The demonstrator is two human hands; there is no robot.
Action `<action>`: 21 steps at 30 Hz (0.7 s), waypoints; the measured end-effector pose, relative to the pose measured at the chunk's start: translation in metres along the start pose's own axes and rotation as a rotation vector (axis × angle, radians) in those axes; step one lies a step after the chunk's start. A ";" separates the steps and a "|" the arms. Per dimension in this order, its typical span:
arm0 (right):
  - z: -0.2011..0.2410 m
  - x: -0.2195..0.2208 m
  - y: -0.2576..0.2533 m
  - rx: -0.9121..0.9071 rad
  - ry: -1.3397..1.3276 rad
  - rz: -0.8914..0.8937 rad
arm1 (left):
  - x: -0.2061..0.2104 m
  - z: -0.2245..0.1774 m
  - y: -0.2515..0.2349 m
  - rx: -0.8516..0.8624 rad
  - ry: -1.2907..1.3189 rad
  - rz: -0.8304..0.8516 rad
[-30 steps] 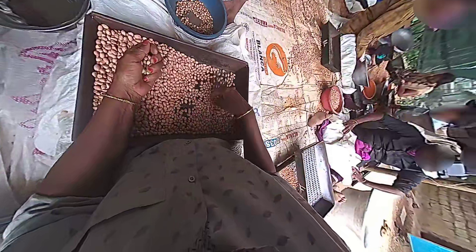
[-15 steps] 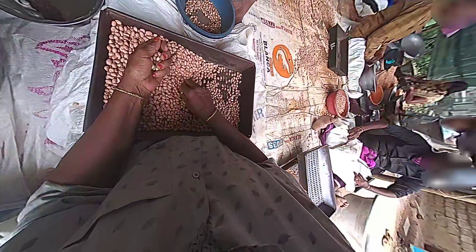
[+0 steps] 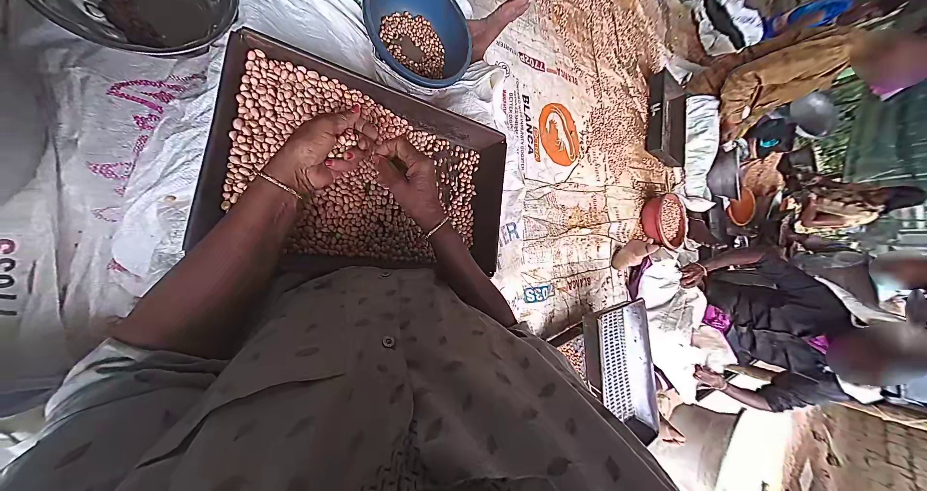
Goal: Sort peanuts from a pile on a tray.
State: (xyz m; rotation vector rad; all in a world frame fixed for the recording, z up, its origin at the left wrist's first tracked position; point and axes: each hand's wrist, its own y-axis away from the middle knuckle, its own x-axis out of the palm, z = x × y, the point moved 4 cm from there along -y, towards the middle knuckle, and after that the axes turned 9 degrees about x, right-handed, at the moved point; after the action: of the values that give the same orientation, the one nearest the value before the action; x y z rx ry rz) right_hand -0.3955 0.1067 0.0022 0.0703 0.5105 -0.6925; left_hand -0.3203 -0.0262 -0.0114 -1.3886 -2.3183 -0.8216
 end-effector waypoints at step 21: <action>0.012 -0.051 -0.046 0.124 -0.510 -0.212 | -0.015 -0.013 -0.002 0.221 0.145 -0.057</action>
State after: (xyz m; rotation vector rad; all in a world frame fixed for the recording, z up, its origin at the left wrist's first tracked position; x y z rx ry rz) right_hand -0.4526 0.0988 0.0415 -0.0455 -0.0160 -0.9131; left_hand -0.3151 -0.0453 -0.0092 -1.1370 -2.2676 -0.6359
